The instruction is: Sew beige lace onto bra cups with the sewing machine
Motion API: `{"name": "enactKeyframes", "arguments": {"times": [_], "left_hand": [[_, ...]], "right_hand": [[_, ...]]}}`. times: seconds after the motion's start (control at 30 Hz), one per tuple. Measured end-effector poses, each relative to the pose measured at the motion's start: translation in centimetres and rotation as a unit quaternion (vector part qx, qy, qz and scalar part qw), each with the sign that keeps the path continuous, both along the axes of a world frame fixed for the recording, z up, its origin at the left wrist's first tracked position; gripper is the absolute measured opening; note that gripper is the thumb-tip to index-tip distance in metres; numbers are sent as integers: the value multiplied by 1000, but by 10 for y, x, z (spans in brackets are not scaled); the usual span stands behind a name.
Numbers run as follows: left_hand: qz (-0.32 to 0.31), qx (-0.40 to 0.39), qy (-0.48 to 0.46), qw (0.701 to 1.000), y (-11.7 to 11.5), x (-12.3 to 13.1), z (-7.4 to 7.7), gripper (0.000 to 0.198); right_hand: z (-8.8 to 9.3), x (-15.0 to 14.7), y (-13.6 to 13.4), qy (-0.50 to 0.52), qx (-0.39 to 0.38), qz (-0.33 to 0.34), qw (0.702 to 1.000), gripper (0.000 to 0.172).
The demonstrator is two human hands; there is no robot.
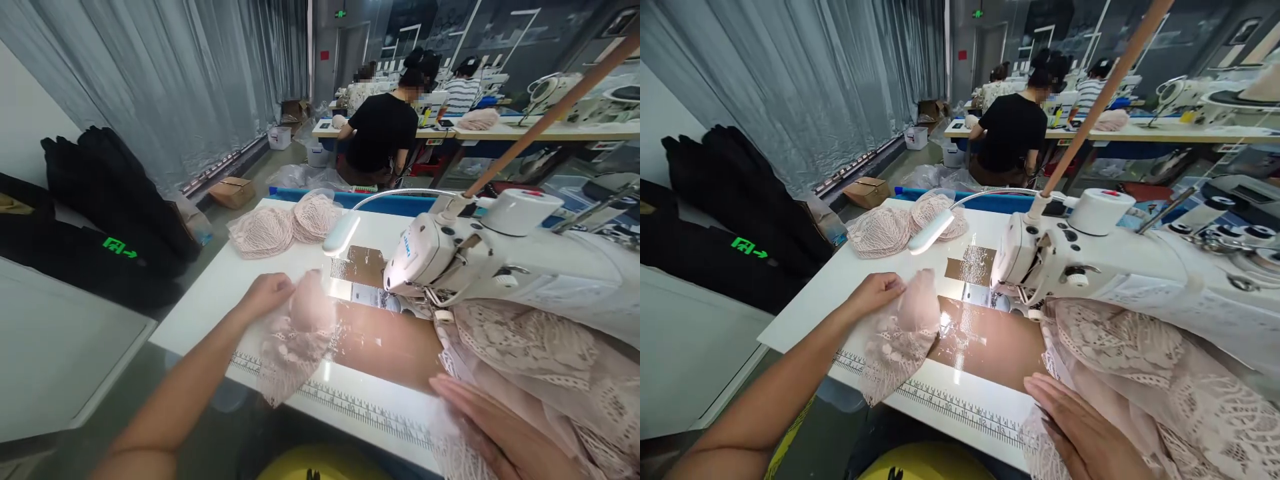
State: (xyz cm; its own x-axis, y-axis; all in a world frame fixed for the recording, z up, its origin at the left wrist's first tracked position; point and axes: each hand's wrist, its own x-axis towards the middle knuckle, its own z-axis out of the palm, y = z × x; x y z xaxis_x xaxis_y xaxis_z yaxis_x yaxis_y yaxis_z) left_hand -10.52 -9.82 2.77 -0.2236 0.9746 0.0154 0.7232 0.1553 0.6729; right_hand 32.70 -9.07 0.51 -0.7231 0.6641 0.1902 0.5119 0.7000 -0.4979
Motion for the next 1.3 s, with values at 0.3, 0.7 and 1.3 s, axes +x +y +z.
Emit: {"name": "enactKeyframes", "arguments": {"times": [0.3,0.7,1.3], "left_hand": [[6,79,-350,933,-13,13,8,23],[10,126,86,988,-31,5,12,27],[-11,136,-356,924,-15,-10,50,30]], "right_hand": [[8,-91,-3,-35,-75,9,997,42],[27,-130,-18,29,-257,87,962,45],[24,-142,-8,22,-265,54,963,54]]}}
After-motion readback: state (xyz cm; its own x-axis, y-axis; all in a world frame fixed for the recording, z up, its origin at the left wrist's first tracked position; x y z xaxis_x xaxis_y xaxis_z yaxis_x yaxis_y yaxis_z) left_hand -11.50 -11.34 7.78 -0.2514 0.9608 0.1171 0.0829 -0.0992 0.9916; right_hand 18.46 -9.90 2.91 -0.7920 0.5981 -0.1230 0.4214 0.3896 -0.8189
